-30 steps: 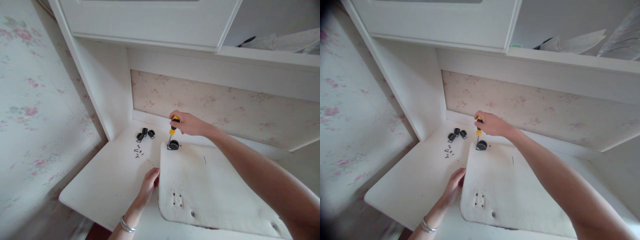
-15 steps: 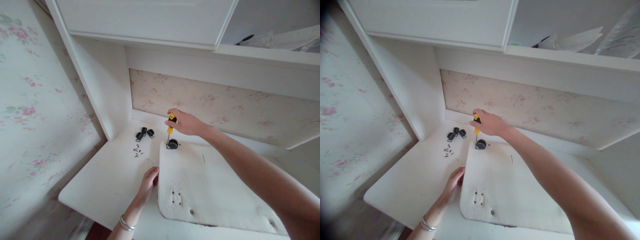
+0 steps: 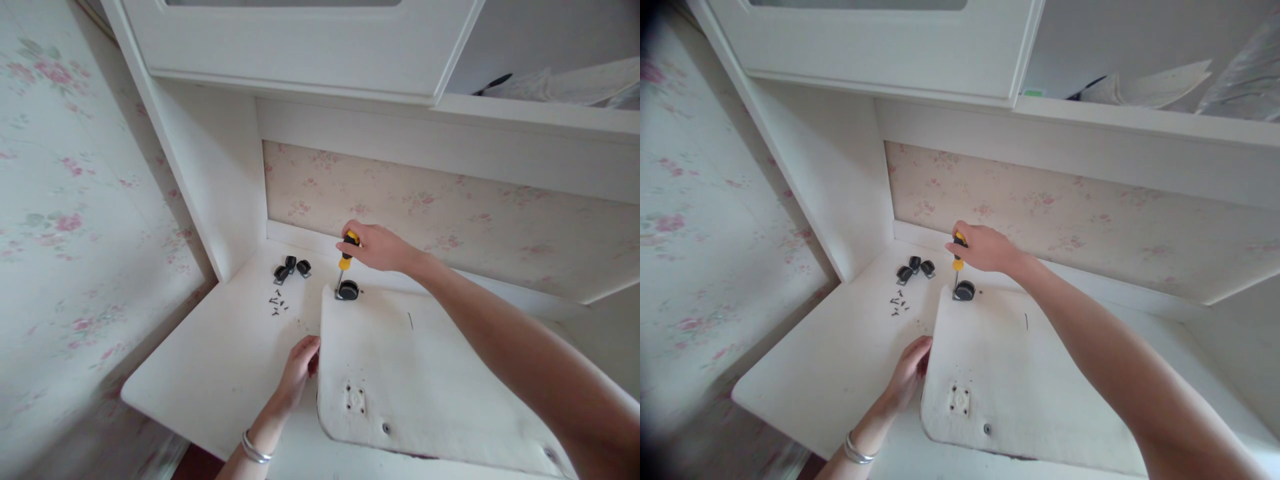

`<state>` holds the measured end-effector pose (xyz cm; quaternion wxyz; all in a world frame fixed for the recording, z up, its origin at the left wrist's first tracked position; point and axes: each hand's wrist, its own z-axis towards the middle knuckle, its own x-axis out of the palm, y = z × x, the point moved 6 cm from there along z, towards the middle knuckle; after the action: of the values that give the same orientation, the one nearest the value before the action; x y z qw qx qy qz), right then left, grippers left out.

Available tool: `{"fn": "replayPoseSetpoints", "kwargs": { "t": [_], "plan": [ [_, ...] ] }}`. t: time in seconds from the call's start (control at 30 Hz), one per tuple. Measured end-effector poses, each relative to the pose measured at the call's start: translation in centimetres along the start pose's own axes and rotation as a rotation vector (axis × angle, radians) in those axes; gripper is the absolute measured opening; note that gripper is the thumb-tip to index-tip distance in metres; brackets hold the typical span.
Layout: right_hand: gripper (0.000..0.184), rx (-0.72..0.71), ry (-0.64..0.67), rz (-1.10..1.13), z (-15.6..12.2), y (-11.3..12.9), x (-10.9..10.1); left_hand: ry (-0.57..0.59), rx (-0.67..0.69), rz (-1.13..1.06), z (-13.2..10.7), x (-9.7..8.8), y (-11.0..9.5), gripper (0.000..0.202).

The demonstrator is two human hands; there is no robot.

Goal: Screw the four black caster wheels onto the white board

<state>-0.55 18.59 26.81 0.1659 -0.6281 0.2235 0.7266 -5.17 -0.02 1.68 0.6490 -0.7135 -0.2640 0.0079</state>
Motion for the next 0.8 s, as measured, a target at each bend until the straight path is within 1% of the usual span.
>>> {"fn": "replayPoseSetpoints", "kwargs": {
  "t": [0.07,0.1,0.2,0.27,0.37,0.43,0.53,0.6,0.7,0.8],
  "plan": [
    [0.041,0.038,-0.034,-0.034,0.0,-0.2,-0.2,0.002,0.0,0.001,-0.1,0.0,0.0,0.045],
    [0.042,0.035,-0.039,-0.027,0.0,-0.2,-0.3,0.002,-0.001,0.002,-0.1,0.0,0.0,0.045],
    [0.04,-0.031,0.034,0.066,-0.1,0.3,-0.1,0.005,-0.006,0.005,-0.1,0.0,0.0,0.045],
    [0.038,-0.041,0.071,0.066,-0.2,0.5,0.0,0.005,-0.009,0.004,-0.1,0.0,0.0,0.046],
    [0.042,0.02,0.027,-0.033,-0.2,0.3,-0.4,0.003,-0.01,0.004,-0.1,0.0,0.0,0.046],
    [0.045,0.023,0.006,-0.037,-0.1,0.4,-0.5,0.002,-0.012,0.004,-0.1,0.0,0.0,0.046],
    [0.04,-0.046,0.062,0.024,-0.1,0.9,-0.2,-0.001,-0.014,0.004,-0.1,0.0,0.0,0.045],
    [0.036,-0.056,0.076,0.004,-0.2,1.1,-0.2,-0.005,-0.017,0.003,-0.1,0.0,0.1,0.046],
    [0.042,0.0,0.017,-0.091,-0.1,1.0,-0.6,-0.011,-0.019,-0.001,-0.2,-0.1,0.2,0.045],
    [0.048,0.005,-0.004,-0.094,0.0,1.2,-0.4,-0.015,-0.022,-0.003,-0.2,-0.1,0.3,0.045]
  ]
}}
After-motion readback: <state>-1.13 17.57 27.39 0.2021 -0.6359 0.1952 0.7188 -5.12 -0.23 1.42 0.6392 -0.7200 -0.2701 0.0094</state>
